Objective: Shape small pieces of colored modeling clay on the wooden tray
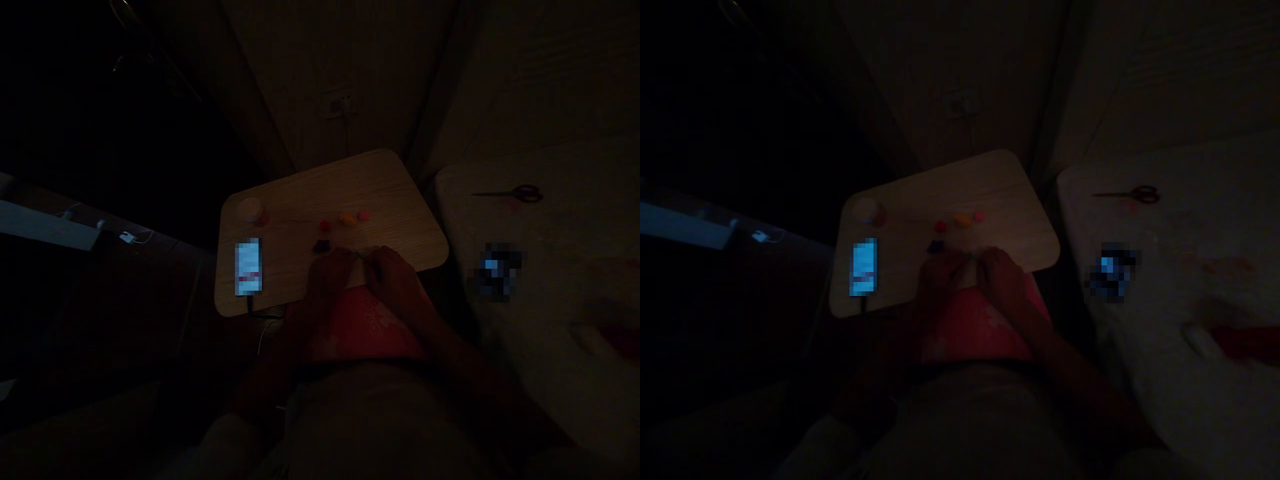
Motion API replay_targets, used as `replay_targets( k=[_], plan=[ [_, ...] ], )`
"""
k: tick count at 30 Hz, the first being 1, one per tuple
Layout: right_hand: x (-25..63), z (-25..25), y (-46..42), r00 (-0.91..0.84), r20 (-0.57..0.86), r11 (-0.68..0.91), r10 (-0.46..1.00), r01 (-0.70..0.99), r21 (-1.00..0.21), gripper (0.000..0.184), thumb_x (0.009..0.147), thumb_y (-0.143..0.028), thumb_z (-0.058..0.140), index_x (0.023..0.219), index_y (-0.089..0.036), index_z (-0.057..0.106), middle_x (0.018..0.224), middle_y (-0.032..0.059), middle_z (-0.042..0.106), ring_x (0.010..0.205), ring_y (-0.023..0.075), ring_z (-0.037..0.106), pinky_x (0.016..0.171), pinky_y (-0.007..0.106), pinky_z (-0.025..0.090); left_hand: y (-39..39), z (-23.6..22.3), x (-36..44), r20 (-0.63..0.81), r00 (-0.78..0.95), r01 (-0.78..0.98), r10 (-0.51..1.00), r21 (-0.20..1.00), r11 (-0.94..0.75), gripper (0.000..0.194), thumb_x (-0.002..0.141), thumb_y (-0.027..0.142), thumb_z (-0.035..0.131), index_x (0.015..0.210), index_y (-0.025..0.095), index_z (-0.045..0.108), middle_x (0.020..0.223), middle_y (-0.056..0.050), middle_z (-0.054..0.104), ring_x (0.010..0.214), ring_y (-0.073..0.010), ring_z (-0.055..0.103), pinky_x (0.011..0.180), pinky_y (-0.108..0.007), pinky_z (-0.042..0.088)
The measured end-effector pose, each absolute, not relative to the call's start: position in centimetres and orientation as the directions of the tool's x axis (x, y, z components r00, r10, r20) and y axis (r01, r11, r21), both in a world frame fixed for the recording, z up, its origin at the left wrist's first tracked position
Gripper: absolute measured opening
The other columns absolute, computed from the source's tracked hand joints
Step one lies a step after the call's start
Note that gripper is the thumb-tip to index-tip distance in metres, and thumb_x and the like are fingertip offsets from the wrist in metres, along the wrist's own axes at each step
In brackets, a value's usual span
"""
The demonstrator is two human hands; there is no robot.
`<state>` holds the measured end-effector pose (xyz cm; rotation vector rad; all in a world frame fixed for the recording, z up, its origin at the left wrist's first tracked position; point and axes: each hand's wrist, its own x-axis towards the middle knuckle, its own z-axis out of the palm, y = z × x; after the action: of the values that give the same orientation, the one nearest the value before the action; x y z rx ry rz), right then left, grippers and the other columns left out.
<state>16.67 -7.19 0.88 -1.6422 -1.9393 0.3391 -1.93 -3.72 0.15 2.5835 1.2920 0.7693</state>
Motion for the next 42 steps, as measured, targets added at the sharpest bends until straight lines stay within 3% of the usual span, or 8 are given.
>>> replay_targets(
  k=[6, 12, 19, 28, 36, 42],
  plan=[
    [16.2, 0.9, -7.7, -0.069, 0.234, 0.185, 0.97, 0.833, -0.522, 0.013, 0.098, -0.02, 0.054, 0.088, -0.021, 0.062, 0.094, 0.0122, 0.07, 0.089, 0.0268, 0.062, 0.073, 0.036, 0.045, -3.6, -0.2, -3.5, 0.364, 0.624, 0.649, 0.691, 0.251, -0.718, 0.03, 0.103, 0.015, 0.054, 0.127, 0.019, 0.072, 0.128, -0.009, 0.077, 0.112, -0.022, 0.075, 0.097, -0.038, 0.063],
    [15.7, 0.4, -7.7, -0.102, 0.242, 0.222, 0.965, 0.808, -0.545, 0.015, 0.098, -0.019, 0.052, 0.086, -0.021, 0.062, 0.091, 0.0127, 0.07, 0.086, 0.0268, 0.062, 0.075, 0.036, 0.046, -3.1, -0.1, -4.2, 0.403, 0.671, 0.583, 0.623, 0.232, -0.779, 0.032, 0.103, 0.013, 0.052, 0.128, 0.018, 0.072, 0.128, -0.009, 0.077, 0.115, -0.0205, 0.076, 0.096, -0.036, 0.064],
    [16.3, 0.1, -7.2, -0.126, 0.248, 0.26, 0.961, 0.723, -0.64, 0.015, 0.096, -0.021, 0.053, 0.084, -0.021, 0.062, 0.087, 0.0106, 0.068, 0.08, 0.0244, 0.061, 0.075, 0.035, 0.047, -3.0, -0.3, -4.1, 0.372, 0.66, 0.579, 0.653, 0.303, -0.757, 0.033, 0.102, 0.012, 0.052, 0.128, 0.019, 0.072, 0.131, -0.009, 0.076, 0.116, -0.0201, 0.076, 0.099, -0.036, 0.063],
    [15.7, 0.5, -7.0, -0.037, 0.25, 0.181, 0.968, 0.792, -0.583, 0.016, 0.097, -0.022, 0.051, 0.084, -0.021, 0.061, 0.089, 0.012, 0.068, 0.083, 0.0258, 0.059, 0.074, 0.036, 0.045, -2.9, -0.5, -4.4, 0.341, 0.642, 0.585, 0.687, 0.36, -0.726, 0.036, 0.101, 0.012, 0.053, 0.132, 0.021, 0.07, 0.135, -0.008, 0.074, 0.122, -0.0197, 0.073, 0.105, -0.038, 0.06],
    [15.5, 0.5, -6.8, -0.077, 0.238, 0.212, 0.968, 0.755, -0.62, 0.015, 0.096, -0.021, 0.051, 0.085, -0.021, 0.06, 0.088, 0.0106, 0.068, 0.082, 0.0247, 0.061, 0.074, 0.035, 0.045, -2.8, -0.5, -4.3, 0.361, 0.634, 0.559, 0.684, 0.398, -0.727, 0.033, 0.102, 0.013, 0.053, 0.129, 0.02, 0.071, 0.132, -0.009, 0.075, 0.12, -0.0195, 0.073, 0.104, -0.038, 0.06],
    [16.0, 0.9, -6.9, -0.03, 0.219, 0.163, 0.975, 0.768, -0.619, 0.01, 0.093, -0.019, 0.052, 0.084, -0.022, 0.058, 0.086, 0.0107, 0.067, 0.078, 0.0251, 0.059, 0.072, 0.036, 0.044, -2.8, 0.7, -3.7, 0.316, 0.58, 0.547, 0.751, 0.531, -0.647, 0.026, 0.102, 0.017, 0.055, 0.124, 0.021, 0.068, 0.127, -0.008, 0.074, 0.117, -0.0192, 0.072, 0.104, -0.038, 0.058]
  ],
)
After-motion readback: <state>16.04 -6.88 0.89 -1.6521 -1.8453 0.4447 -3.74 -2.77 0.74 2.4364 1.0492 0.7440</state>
